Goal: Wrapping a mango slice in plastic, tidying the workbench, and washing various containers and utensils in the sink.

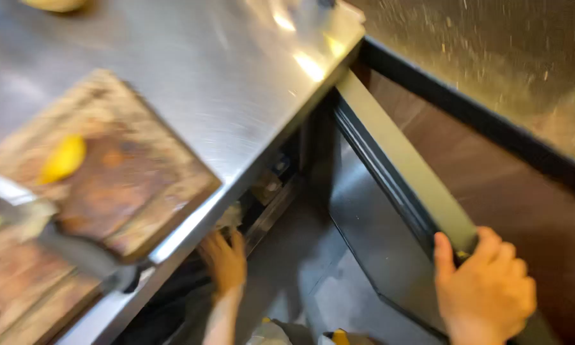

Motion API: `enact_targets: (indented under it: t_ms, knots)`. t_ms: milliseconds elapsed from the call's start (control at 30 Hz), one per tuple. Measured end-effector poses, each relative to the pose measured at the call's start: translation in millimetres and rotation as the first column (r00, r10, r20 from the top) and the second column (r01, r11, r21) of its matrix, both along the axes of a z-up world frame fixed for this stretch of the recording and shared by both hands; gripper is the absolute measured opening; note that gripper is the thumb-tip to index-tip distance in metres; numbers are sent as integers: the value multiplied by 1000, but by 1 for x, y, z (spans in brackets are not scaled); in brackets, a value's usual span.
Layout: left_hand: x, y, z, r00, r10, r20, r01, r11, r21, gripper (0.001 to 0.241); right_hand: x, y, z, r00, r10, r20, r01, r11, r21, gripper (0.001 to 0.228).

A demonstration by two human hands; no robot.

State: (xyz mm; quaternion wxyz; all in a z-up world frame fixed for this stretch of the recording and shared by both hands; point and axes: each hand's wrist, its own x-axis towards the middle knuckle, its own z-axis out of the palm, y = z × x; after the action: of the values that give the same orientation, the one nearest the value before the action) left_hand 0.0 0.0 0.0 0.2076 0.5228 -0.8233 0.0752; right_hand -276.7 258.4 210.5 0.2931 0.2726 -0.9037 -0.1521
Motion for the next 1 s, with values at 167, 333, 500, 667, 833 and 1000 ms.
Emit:
enact_targets:
  t_ms: [167, 333, 500, 667, 833, 1000]
  knots:
    - [69, 175, 13, 697, 128, -706, 176, 923, 341, 17, 45, -25, 24, 959, 48, 279, -7, 989, -146, 55]
    - [121, 109, 316, 642, -4, -767, -35, 999, -35, 7, 101, -35, 47, 717, 153, 680, 51, 961, -270, 72]
    - [181, 12, 381, 841, 220, -494, -110, 964, 242, 53, 152, -48, 43, 374, 281, 884, 105, 934, -341, 92]
    - [194, -11, 380, 860, 278, -428, -111, 921, 374, 38, 199, -81, 49, 199, 239, 950, 180, 944, -275, 99]
    - [185, 4, 515, 507, 458, -730, 160, 782, 602, 33, 217, -89, -20, 148, 370, 917, 194, 898, -394, 93]
    - [247, 64, 688, -1, 126, -992, 840, 538, 68, 29, 260, -136, 112, 410, 762, 502, 65, 524, -849, 51]
